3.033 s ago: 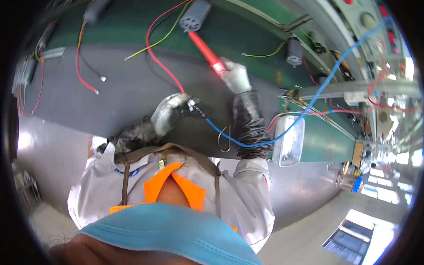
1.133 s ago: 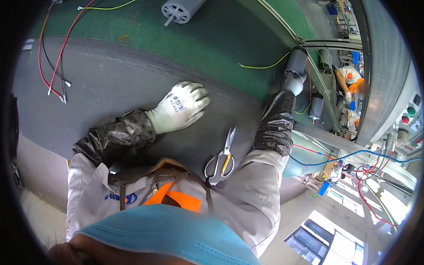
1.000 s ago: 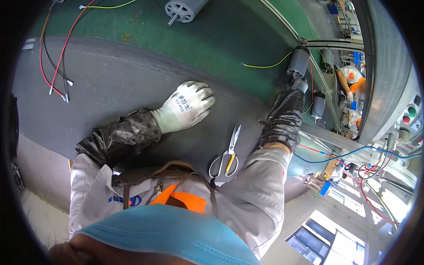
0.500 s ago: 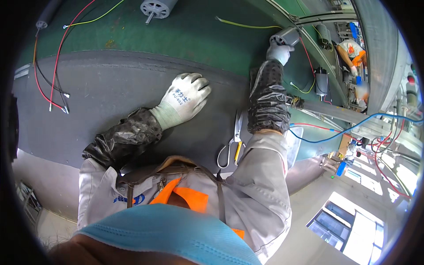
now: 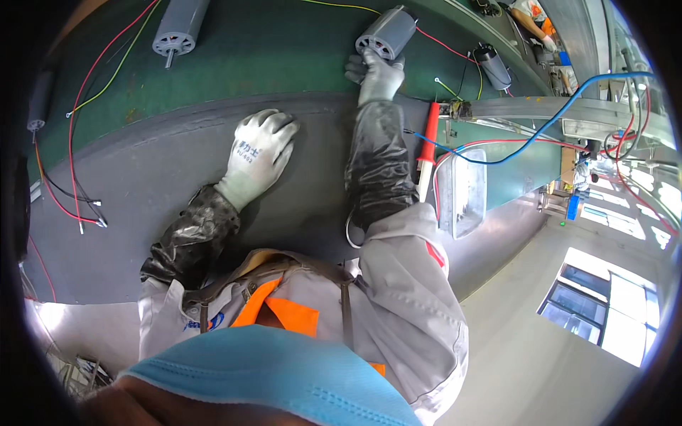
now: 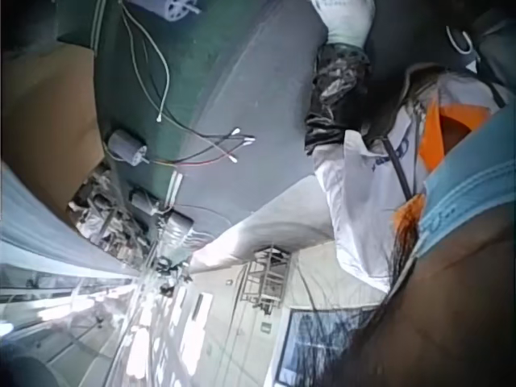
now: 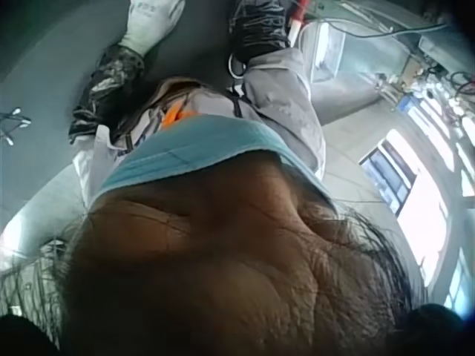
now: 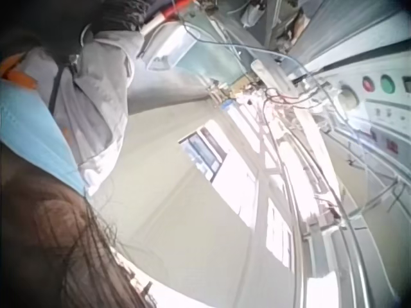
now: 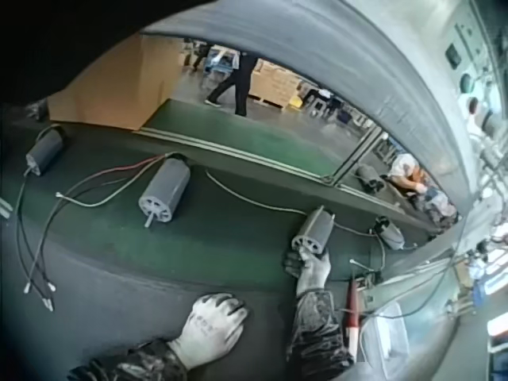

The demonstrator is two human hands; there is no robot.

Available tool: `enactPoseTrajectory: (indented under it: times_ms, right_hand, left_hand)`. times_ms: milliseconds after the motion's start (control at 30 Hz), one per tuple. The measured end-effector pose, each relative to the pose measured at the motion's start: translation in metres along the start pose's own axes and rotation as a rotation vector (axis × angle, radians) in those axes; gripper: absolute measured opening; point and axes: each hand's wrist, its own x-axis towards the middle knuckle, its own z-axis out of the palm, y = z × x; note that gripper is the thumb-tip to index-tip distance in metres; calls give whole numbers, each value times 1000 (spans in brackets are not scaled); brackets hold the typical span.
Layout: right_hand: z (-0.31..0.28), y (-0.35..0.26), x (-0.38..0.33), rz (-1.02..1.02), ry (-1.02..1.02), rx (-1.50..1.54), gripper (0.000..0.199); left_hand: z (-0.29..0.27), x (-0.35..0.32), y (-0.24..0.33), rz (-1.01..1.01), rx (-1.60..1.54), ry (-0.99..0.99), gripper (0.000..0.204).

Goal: Assemble and test small electric motors by connecting wires and placing them on a conveyor.

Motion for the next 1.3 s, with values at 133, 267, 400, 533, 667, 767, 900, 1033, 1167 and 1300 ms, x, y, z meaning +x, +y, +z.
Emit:
enactPoseTrajectory:
  times_ms: [133,267,400,533,667,767,900,1033,1167,1300]
  right_hand:
    - [-31,11,42,335,-64,533,26]
    - [-17,22,32,279,-258,348,20]
    - [4,6,-43,202,-9,1,39]
    - [8,2,-138,101,-71,-252,54]
    - [-27,30,-224,-194,-159,-446,84]
    - [-43,16,-300,-451,-514,-1024,93]
    - [-42,11,-326,-439,-890,-1104,82]
    - [-47,-7,-321,-721,-955,-1037,67]
    - [-34,-51,-299,-1164,-764,-1059,64]
    - [24,4,-211,-1362,-628,-1118,52]
  left_hand:
    - [3,7,5,15,-27,2,27]
    - [7,4,0,-15,-25,50,24]
    - [15,7,-5,-105,-226,341,30]
    - [7,12,-14,-179,-253,542,39]
    - [0,22,-29,-113,-283,677,37]
    - [-24,22,-16,-41,-163,315,32]
    - [-50,-17,-27,-383,-377,96,42]
    - [-48,-70,-40,-289,-641,341,23]
    - [-66,-92,-26,-279,-473,329,23]
    - [-68,-87,-29,-141,-477,213,32]
